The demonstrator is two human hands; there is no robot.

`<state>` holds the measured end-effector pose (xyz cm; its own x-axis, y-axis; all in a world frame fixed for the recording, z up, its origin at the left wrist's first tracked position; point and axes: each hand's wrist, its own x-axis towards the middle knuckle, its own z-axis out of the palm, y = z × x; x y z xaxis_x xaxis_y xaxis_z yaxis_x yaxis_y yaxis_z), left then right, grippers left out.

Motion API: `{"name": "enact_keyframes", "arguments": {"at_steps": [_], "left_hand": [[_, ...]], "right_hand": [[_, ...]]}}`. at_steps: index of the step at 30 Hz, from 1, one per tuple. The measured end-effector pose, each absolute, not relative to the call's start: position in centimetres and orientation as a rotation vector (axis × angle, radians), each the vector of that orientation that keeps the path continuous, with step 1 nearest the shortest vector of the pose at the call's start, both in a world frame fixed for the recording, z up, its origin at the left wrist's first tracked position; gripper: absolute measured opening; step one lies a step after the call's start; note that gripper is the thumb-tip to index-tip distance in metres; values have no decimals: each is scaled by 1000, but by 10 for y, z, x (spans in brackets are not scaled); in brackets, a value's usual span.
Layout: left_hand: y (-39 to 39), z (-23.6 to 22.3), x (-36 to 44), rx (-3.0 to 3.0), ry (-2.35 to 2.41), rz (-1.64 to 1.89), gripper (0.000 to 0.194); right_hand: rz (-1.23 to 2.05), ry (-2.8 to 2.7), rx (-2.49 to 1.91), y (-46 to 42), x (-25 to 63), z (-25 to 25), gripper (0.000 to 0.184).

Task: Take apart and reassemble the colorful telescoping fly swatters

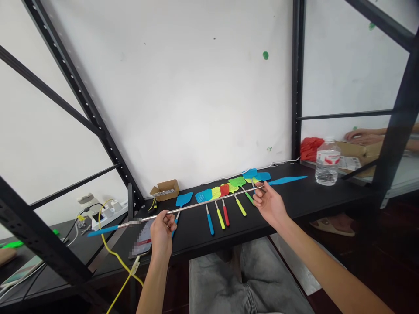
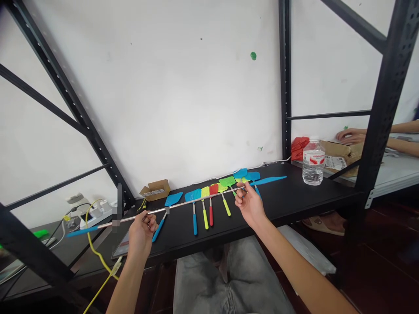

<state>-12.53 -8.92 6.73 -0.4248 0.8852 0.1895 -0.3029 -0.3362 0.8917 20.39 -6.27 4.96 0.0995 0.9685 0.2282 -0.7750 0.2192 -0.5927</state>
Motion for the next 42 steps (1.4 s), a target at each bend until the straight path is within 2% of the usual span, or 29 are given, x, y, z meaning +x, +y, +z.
{"name": "enact_keyframes", "arguments": {"at_steps": [10,20,27,33,42], "left_hand": [[-91,71,-130,895,939,1851,18],[-103,84,-181,737,833,2027,31],[-108,87,-180,738,848,2071,38],[-101,77,-162,940,883,1963,38],[-102,78,-163,1008,934,1884,48]], "right_hand": [[1328,-459,-251,-56,220,49,35],[1084,-367,-392,-51,265,59,48],[1010,-359,-449,-50,281,59,49],[974,-384,-486,-50,266,56,48],[908,-424,-475,-44,267,51,47]]}}
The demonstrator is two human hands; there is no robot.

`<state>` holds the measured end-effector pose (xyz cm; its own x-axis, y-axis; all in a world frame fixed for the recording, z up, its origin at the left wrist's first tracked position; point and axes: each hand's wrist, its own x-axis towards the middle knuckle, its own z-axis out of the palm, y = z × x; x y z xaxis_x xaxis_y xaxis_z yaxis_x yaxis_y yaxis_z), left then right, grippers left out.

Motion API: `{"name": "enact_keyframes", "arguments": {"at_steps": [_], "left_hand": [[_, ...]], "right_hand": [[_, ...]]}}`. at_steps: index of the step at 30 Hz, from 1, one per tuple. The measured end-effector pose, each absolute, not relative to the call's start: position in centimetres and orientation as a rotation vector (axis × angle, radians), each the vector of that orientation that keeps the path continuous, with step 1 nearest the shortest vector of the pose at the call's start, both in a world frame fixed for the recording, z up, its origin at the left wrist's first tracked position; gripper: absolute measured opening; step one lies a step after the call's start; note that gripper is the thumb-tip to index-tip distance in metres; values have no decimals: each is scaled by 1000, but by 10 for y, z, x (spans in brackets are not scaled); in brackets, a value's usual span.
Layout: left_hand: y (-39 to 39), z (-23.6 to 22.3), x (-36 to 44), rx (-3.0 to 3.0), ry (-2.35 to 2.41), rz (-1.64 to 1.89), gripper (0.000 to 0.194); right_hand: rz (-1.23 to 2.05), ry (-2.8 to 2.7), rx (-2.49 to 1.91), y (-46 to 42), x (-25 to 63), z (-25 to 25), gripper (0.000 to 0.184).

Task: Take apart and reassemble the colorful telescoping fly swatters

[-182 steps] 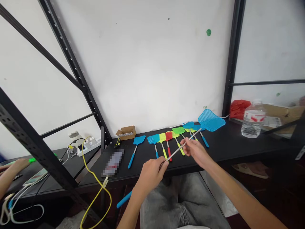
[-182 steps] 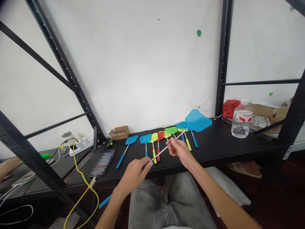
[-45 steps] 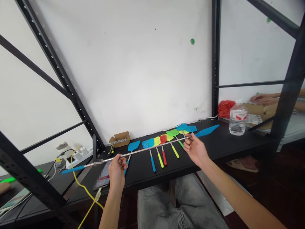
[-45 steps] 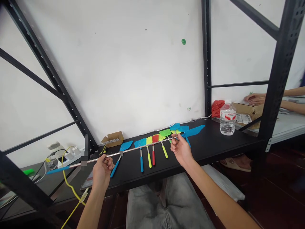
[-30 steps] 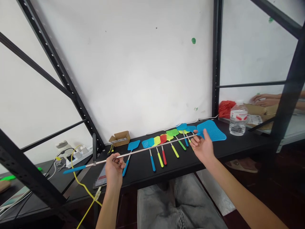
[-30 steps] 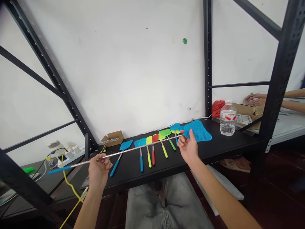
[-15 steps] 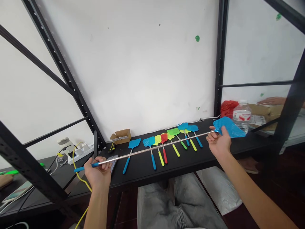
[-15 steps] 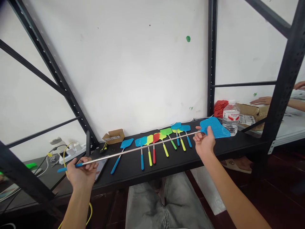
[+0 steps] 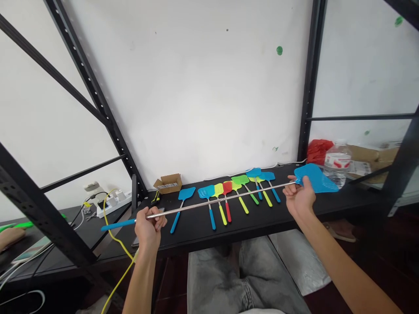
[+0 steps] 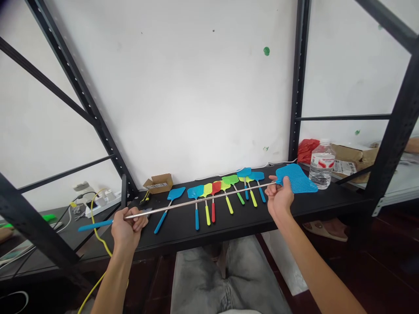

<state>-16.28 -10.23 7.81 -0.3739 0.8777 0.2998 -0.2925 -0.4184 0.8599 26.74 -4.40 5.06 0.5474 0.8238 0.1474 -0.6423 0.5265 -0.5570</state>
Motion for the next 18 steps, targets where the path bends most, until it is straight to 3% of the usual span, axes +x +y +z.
{"name": "enact_keyframes", "arguments": {"at_steps": [18], "left_hand": [[-104,61,-87,1113,820,1604,49]], "right_hand": [[980,-538,-475,-70,194,48,46]]}}
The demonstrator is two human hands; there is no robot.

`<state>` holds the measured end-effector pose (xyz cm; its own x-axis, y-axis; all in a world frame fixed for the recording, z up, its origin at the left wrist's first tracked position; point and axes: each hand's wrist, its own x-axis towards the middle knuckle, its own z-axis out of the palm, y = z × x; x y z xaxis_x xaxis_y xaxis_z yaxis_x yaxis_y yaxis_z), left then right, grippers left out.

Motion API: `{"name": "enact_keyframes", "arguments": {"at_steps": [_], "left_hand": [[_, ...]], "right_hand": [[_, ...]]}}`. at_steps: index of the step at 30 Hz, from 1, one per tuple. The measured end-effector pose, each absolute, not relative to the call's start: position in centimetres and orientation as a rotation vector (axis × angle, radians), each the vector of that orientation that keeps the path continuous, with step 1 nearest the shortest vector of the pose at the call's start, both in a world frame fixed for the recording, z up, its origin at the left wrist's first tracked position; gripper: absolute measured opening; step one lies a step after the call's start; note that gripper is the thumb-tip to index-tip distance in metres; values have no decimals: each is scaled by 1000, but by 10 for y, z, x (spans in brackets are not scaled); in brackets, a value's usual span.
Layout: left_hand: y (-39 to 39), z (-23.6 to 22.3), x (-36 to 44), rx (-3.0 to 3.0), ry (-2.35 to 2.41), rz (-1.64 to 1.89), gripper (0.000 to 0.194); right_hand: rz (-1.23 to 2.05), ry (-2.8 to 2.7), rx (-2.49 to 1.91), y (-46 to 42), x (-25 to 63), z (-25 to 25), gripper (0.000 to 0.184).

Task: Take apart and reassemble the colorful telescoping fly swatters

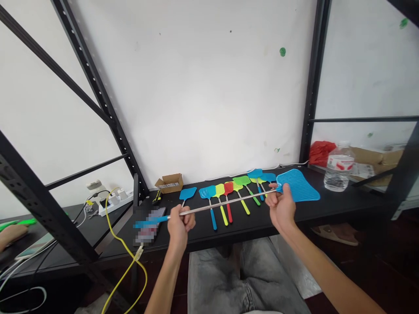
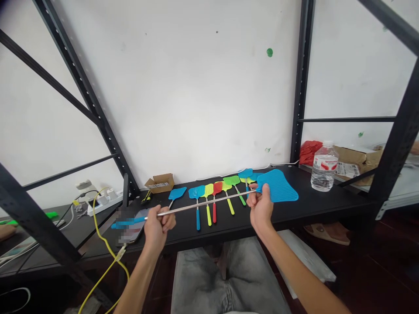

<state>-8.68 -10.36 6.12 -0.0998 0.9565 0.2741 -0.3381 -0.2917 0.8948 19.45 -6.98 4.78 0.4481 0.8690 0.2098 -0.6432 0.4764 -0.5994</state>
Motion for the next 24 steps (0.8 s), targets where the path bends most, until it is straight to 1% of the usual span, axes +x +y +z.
{"name": "enact_keyframes", "arguments": {"at_steps": [5,10,17,24], "left_hand": [[-109,54,-57,1218,806,1455,52],[-114,64,-63,1302,858,1359,53],[-112,72,-81,1172,845,1520,53],[-112,75,-88,1192,856,1581,53]], "right_hand": [[1049,-590,-466,-76,177,47,46],[1095,-585,-507,-74,192,54,41],[1093,-475,-439,-69,220,63,40],[1024,-474,-431,-64,240,65,38]]}}
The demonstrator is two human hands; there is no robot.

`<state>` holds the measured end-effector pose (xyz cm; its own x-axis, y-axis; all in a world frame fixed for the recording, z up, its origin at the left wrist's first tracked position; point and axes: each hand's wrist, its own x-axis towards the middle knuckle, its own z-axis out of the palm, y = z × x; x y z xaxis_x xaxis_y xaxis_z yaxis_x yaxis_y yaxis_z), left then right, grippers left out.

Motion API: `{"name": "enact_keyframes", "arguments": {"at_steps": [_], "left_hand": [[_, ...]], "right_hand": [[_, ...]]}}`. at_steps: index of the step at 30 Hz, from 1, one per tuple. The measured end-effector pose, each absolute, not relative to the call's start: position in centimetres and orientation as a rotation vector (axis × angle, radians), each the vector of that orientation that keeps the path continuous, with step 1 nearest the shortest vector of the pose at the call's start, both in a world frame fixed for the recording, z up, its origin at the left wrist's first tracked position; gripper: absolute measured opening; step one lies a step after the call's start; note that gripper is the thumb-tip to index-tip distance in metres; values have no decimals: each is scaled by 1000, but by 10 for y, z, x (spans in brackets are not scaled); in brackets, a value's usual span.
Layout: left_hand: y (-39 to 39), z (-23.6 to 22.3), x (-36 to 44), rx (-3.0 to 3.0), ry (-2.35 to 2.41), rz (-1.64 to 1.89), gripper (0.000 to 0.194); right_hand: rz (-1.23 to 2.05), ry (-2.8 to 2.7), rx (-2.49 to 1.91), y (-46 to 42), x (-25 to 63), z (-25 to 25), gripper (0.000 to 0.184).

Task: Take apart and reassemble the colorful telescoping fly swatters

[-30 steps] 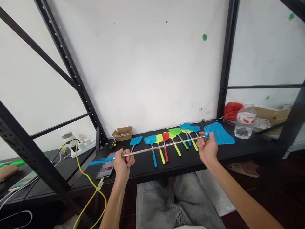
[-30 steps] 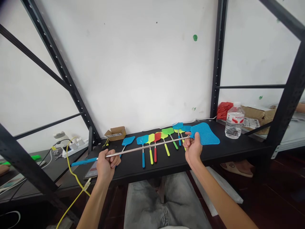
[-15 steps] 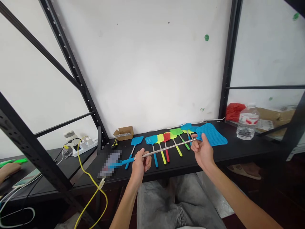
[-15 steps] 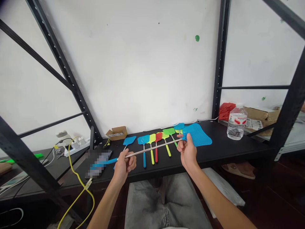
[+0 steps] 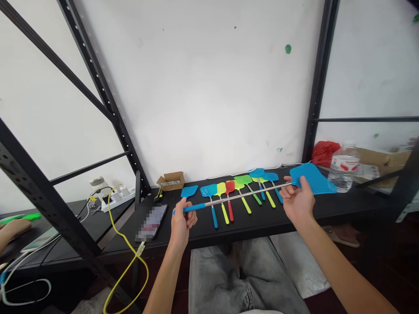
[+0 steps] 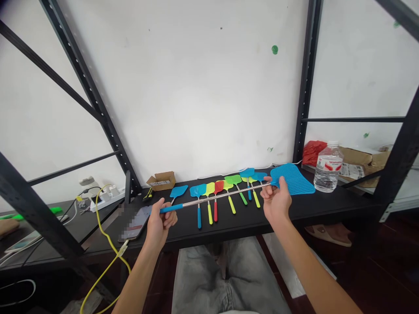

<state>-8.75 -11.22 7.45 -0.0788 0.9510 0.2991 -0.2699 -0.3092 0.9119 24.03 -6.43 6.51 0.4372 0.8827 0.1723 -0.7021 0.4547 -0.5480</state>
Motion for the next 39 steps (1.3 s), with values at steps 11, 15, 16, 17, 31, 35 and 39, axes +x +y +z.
{"name": "enact_keyframes", "arguments": {"at_steps": [11,15,16,17,31,35,39], "left_hand": [[-111,60,-91,1443,970,1507,54],[-111,56,-85,1424,929,1499,55],[-112,55,-84,1427,926,1493,55],[-112,55,-83,1431,923,1484,55],[-123,46,-47,1481,951,1318,59],[-126,58,-49,1531,997,1258,59],[-130,67,-51,1563,980,1247,59]], "right_hand": [[930,-485,-432,-62,250,65,41],[898,-491,-404,-62,251,64,42],[895,-492,-390,-62,252,64,43],[895,-494,-375,-62,253,65,44],[975,-530,-389,-75,213,66,45],[980,-558,-419,-78,208,66,45],[977,-559,-422,-77,211,68,46]]}}
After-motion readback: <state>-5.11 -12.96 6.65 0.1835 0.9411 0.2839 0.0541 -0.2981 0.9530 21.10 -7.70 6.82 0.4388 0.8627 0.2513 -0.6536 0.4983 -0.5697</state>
